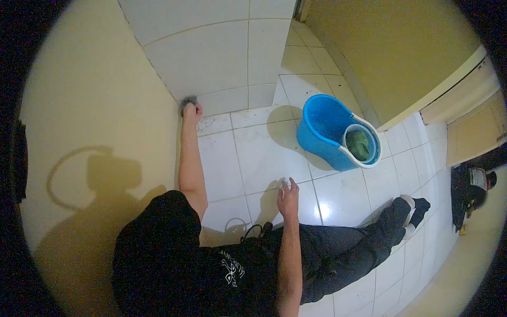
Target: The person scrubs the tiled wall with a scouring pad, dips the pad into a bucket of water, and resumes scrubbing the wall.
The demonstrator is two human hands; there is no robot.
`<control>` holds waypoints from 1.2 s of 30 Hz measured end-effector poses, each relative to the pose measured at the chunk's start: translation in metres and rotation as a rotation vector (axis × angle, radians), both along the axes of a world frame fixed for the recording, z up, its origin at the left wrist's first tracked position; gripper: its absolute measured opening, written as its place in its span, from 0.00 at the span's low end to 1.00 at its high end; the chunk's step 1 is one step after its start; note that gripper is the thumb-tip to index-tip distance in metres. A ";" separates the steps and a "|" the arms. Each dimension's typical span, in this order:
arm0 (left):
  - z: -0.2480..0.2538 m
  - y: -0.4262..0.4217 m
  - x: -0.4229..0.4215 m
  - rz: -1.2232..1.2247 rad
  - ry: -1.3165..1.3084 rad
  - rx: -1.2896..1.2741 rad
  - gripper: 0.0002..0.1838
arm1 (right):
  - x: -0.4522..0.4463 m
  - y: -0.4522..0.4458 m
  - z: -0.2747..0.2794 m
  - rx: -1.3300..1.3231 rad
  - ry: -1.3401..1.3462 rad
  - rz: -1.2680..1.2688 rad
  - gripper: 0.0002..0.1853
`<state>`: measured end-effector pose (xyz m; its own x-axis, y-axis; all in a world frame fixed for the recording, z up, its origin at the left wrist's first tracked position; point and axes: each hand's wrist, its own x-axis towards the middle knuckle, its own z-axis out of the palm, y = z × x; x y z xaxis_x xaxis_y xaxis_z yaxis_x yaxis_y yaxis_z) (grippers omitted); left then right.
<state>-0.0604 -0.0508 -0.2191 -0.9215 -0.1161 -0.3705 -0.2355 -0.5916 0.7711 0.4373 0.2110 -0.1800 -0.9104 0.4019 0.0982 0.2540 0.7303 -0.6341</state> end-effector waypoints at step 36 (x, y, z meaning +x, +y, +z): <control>0.209 0.024 0.047 -0.171 0.093 0.815 0.10 | -0.007 -0.002 -0.002 -0.003 -0.044 0.013 0.20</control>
